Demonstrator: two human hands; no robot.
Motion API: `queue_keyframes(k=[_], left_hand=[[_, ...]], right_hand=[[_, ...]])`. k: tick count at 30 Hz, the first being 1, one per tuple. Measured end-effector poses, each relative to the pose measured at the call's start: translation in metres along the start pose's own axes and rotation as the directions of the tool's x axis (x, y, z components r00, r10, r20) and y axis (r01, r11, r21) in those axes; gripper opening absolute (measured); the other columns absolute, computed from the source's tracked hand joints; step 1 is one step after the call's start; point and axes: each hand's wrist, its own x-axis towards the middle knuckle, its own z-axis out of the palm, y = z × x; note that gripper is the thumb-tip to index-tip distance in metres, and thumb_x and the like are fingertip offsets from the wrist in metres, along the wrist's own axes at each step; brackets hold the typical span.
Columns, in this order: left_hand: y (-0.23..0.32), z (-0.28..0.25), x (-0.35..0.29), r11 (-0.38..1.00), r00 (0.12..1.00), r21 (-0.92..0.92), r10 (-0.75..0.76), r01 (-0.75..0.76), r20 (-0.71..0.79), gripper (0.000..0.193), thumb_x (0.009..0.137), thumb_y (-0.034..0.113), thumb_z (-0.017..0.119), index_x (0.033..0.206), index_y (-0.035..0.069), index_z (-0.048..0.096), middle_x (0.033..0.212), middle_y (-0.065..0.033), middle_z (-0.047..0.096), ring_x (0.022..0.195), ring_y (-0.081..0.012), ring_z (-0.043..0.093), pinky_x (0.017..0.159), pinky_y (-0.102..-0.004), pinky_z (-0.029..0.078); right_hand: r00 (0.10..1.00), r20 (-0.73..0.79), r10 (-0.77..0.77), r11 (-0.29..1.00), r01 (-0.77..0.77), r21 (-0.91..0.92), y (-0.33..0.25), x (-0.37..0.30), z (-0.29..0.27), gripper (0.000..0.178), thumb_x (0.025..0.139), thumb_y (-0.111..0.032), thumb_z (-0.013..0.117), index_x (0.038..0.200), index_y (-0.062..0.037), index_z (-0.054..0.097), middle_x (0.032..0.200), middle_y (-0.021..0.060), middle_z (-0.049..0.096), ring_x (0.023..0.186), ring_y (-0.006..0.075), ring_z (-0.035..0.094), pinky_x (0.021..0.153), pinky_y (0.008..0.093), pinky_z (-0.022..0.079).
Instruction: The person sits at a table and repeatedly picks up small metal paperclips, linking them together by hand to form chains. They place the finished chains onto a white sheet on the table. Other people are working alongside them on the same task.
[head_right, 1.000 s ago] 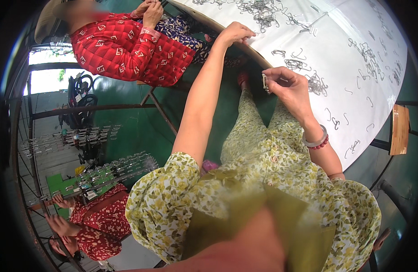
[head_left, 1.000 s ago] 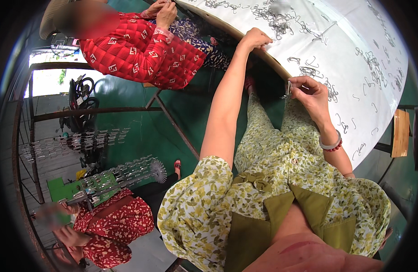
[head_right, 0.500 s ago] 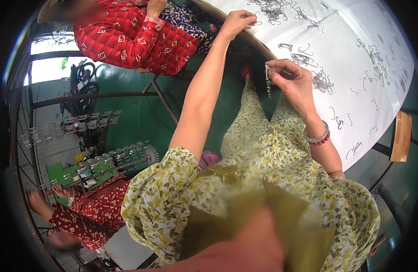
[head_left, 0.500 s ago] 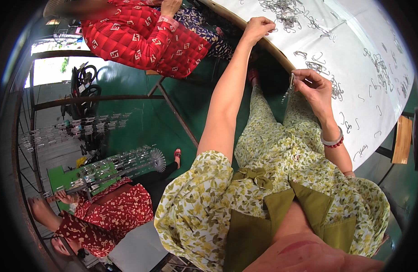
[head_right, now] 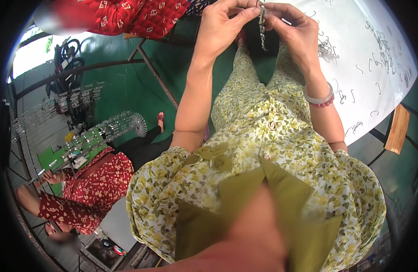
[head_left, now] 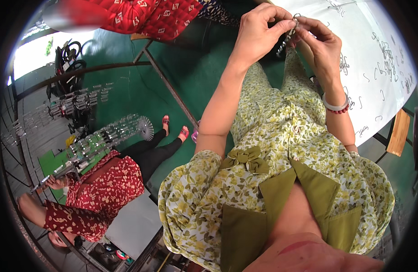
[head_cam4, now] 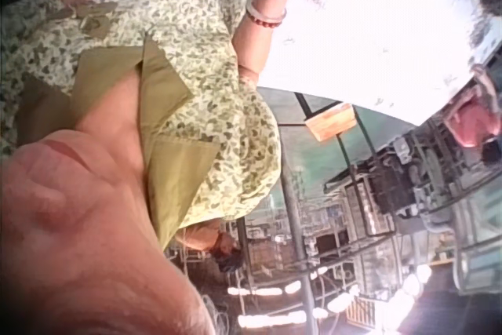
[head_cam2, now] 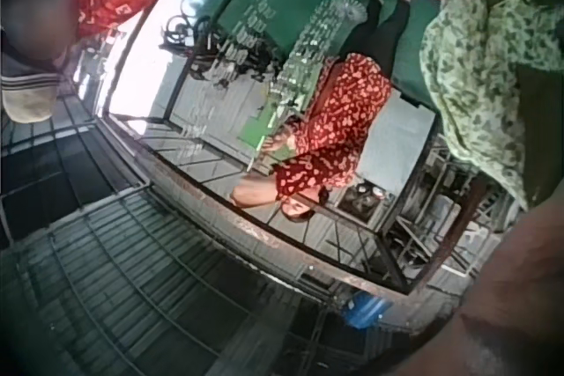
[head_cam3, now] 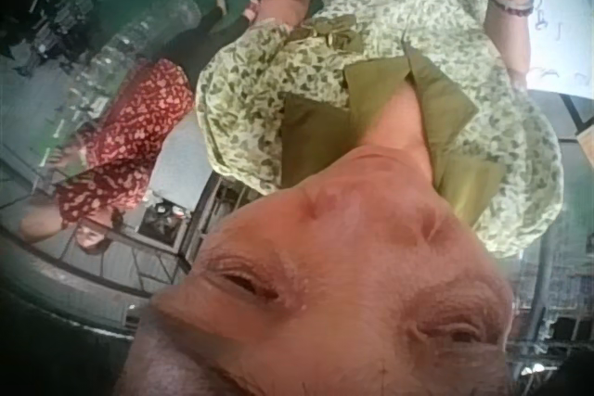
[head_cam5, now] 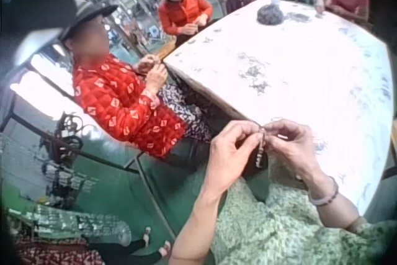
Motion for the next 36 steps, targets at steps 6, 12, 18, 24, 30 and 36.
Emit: queue_keyframes(k=[6, 12, 18, 24, 30, 36], left_hand=[[-0.023, 0.019, 0.0, 0.986, 0.966, 0.143, 0.112, -0.079, -0.233, 0.015, 0.085, 0.011, 0.065, 0.093, -0.002, 0.064, 0.083, -0.0072, 0.069, 0.078, -0.0117, 0.065, 0.071, -0.0254, 0.05], [-0.026, 0.033, -0.003, 0.995, 0.943, 0.102, 0.047, -0.014, -0.328, 0.012, 0.088, 0.008, 0.062, 0.095, -0.002, 0.06, 0.089, -0.0079, 0.065, 0.08, -0.0134, 0.061, 0.073, -0.028, 0.05], [-0.016, 0.044, 0.001, 0.993, 0.911, -0.109, 0.005, -0.054, -0.413, 0.01, 0.092, 0.007, 0.056, 0.097, -0.001, 0.056, 0.088, -0.0068, 0.064, 0.08, -0.0093, 0.059, 0.072, -0.0245, 0.049], [-0.002, 0.036, -0.008, 0.986, 0.931, -0.167, -0.063, 0.003, -0.358, 0.009, 0.095, 0.008, 0.051, 0.099, 0.0, 0.053, 0.093, -0.0073, 0.064, 0.082, -0.008, 0.056, 0.07, -0.0202, 0.044], [-0.03, 0.045, -0.03, 0.99, 0.971, -0.128, -0.084, 0.056, -0.224, 0.006, 0.092, 0.004, 0.054, 0.096, -0.001, 0.054, 0.092, -0.0091, 0.065, 0.085, -0.0123, 0.06, 0.079, -0.025, 0.048], [-0.022, 0.045, -0.042, 0.991, 0.975, -0.128, -0.062, 0.035, -0.213, 0.007, 0.09, 0.001, 0.055, 0.096, -0.003, 0.055, 0.092, -0.0108, 0.065, 0.085, -0.0142, 0.061, 0.078, -0.0266, 0.049]], right_hand=[[0.996, -0.05, -0.08, 0.996, 0.082, 0.046, 0.003, 0.008, 0.007, 0.019, 0.082, -0.004, 0.065, 0.101, -0.0003, 0.067, 0.087, 0.003, 0.068, 0.077, 0.0074, 0.061, 0.07, 0.0211, 0.05], [0.967, -0.03, -0.252, 0.958, 0.245, -0.147, -0.008, 0.018, 0.014, 0.019, 0.081, -0.001, 0.064, 0.099, -0.0036, 0.069, 0.088, 0.0046, 0.07, 0.077, 0.0068, 0.063, 0.068, 0.0214, 0.051], [0.945, 0.063, -0.321, 0.907, 0.326, -0.266, -0.017, 0.017, 0.007, 0.027, 0.08, 0.0, 0.065, 0.105, -0.0083, 0.069, 0.083, 0.0058, 0.068, 0.075, 0.0099, 0.063, 0.065, 0.0241, 0.051], [0.948, 0.034, -0.316, 0.865, 0.303, -0.399, -0.015, 0.042, -0.042, 0.023, 0.082, -0.003, 0.063, 0.105, -0.0057, 0.068, 0.079, 0.0086, 0.065, 0.07, 0.0157, 0.064, 0.064, 0.0277, 0.05], [0.907, 0.271, -0.323, 0.301, 0.369, -0.879, 0.039, 0.136, -0.154, 0.013, 0.075, 0.007, 0.052, 0.081, 0.0051, 0.063, 0.072, 0.0182, 0.056, 0.074, 0.0339, 0.053, 0.07, 0.0408, 0.046], [0.841, 0.42, -0.342, 0.164, 0.493, -0.854, 0.089, 0.146, -0.185, 0.007, 0.069, 0.008, 0.049, 0.07, 0.0044, 0.055, 0.073, 0.0221, 0.051, 0.072, 0.0356, 0.051, 0.069, 0.0415, 0.045]])
